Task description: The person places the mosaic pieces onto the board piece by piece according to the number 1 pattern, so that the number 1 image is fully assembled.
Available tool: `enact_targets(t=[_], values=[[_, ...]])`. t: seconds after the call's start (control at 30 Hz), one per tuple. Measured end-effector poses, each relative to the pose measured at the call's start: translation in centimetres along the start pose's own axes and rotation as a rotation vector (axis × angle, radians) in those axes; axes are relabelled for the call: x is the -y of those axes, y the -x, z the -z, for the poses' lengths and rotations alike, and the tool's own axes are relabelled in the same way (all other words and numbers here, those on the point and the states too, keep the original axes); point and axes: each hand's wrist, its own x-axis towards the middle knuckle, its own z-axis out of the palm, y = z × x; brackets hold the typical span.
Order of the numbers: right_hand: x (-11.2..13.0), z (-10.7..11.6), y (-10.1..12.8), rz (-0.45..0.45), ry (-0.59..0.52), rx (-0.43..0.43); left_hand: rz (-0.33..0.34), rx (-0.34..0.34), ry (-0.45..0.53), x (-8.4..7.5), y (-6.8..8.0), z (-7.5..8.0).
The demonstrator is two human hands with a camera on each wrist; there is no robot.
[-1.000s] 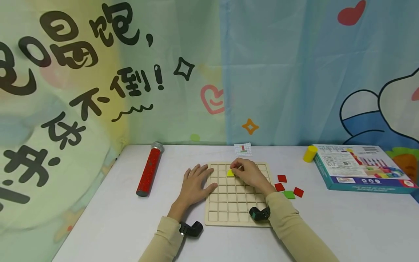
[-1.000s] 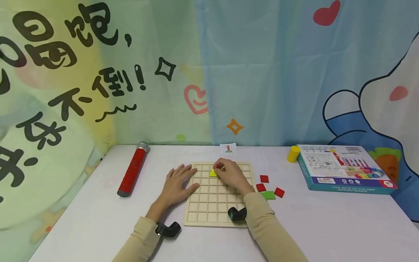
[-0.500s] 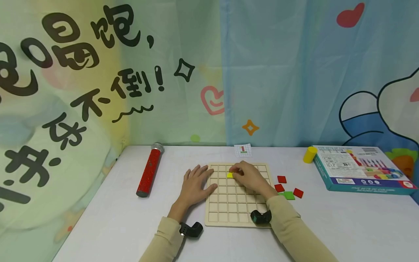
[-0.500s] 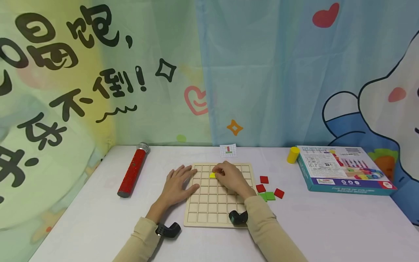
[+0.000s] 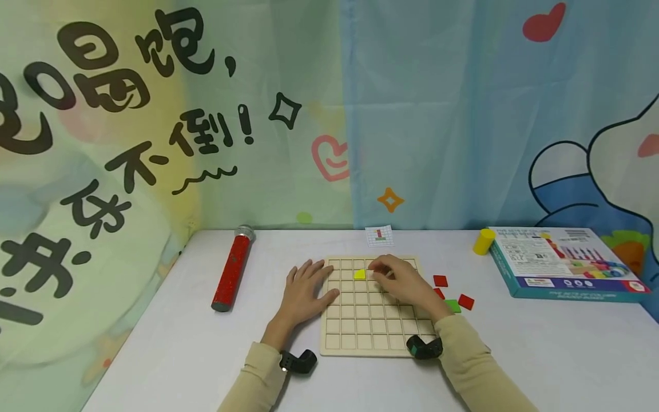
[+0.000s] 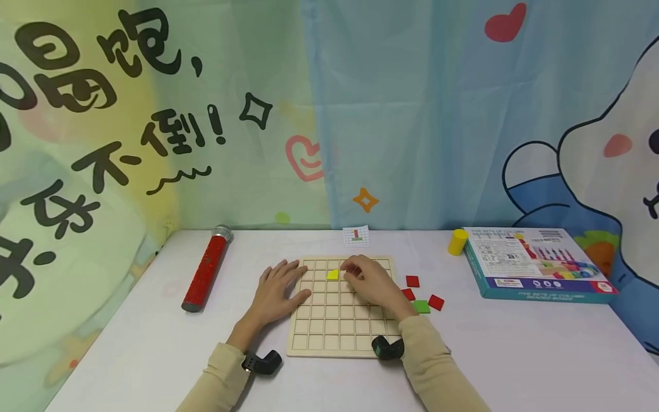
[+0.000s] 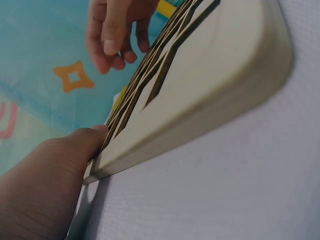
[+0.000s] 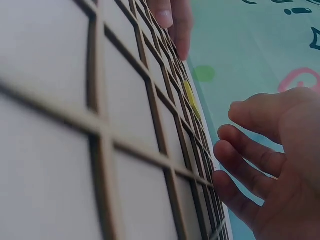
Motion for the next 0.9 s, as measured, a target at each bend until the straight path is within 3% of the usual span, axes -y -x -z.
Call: enact_targets(t=[0.6,0.9], values=[[-2.5,3.9,3.7,-0.034,0.026,-0.062,0.0,-0.014,0.011,0.1,0.0,-0.2],[-4.6,6.6,5.3,-0.242,0.092,-0.062,-0.003,-0.008,-0.01,0.2,0.0,-0.2]])
